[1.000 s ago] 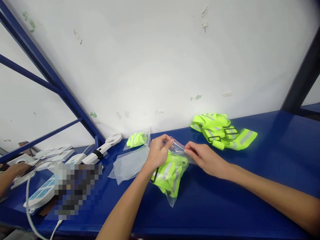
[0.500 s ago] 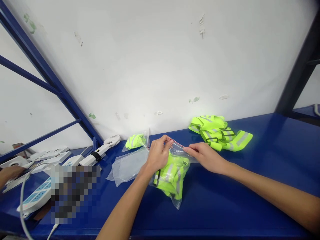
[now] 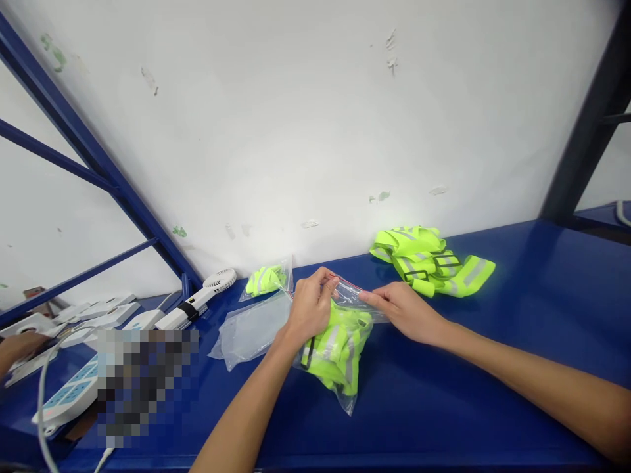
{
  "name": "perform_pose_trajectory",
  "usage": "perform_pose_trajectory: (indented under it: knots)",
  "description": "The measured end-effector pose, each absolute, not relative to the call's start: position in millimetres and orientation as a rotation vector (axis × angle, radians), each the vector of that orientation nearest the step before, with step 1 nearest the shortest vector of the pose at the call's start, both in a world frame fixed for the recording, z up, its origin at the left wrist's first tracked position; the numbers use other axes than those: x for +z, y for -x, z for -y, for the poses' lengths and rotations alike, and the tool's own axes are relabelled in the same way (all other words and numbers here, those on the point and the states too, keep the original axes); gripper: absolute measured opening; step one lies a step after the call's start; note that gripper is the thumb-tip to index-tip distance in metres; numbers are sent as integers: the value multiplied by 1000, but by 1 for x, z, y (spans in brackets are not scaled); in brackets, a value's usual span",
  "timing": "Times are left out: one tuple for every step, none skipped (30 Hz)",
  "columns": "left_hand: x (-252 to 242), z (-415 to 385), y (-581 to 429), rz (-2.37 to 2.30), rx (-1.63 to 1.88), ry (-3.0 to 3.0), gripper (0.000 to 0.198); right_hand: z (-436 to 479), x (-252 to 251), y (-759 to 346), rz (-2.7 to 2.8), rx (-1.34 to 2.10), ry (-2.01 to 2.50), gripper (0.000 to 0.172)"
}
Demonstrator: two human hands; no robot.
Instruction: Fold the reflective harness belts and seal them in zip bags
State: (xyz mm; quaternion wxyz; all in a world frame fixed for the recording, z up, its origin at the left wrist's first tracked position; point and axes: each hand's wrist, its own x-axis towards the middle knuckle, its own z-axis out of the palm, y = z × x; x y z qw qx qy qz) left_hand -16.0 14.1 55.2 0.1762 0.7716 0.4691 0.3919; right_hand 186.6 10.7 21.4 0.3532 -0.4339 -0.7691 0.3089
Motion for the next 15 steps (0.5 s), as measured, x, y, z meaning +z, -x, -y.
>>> perform_pose_trajectory:
  knots:
    - [54,-15,17,-1325,1122,-2168,21,-9,22,-187,1933,881,1105,60]
    - [53,-15,18,-1323,1136,-2149,21,-8,23,-187,1873,978,1078,60]
    - [52,-16,19,-1324,1150,-2130,21,-7,23,-188,1824,1073,1047,60]
    - [50,-18,21,-1327,1164,-2112,22,-8,24,-189,1794,1155,1012,59]
    - [49,-19,22,-1330,1179,-2096,22,-9,24,-191,1782,1216,980,55]
    - [48,-20,24,-1333,1193,-2082,22,-10,24,-192,1785,1261,956,50]
    - [47,-22,25,-1333,1206,-2071,22,-12,23,-193,1796,1291,938,44]
    - [47,-23,26,-1331,1219,-2061,22,-14,23,-195,1814,1312,921,40]
    - [46,-24,27,-1328,1230,-2051,22,-16,22,-196,1834,1323,904,37]
    - [46,-25,28,-1325,1237,-2043,22,-18,22,-197,1854,1324,890,37]
    - [46,-26,28,-1321,1241,-2036,22,-19,22,-197,1877,1314,880,37]
    - [45,-27,29,-1316,1243,-2031,23,-20,22,-198,1903,1301,871,38]
    - [45,-27,29,-1307,1246,-2025,23,-20,22,-198,1925,1291,863,38]
    - [44,-27,29,-1296,1247,-2021,23,-20,22,-199,1937,1287,860,39]
    - [44,-28,29,-1283,1248,-2017,23,-19,23,-199,1940,1285,861,38]
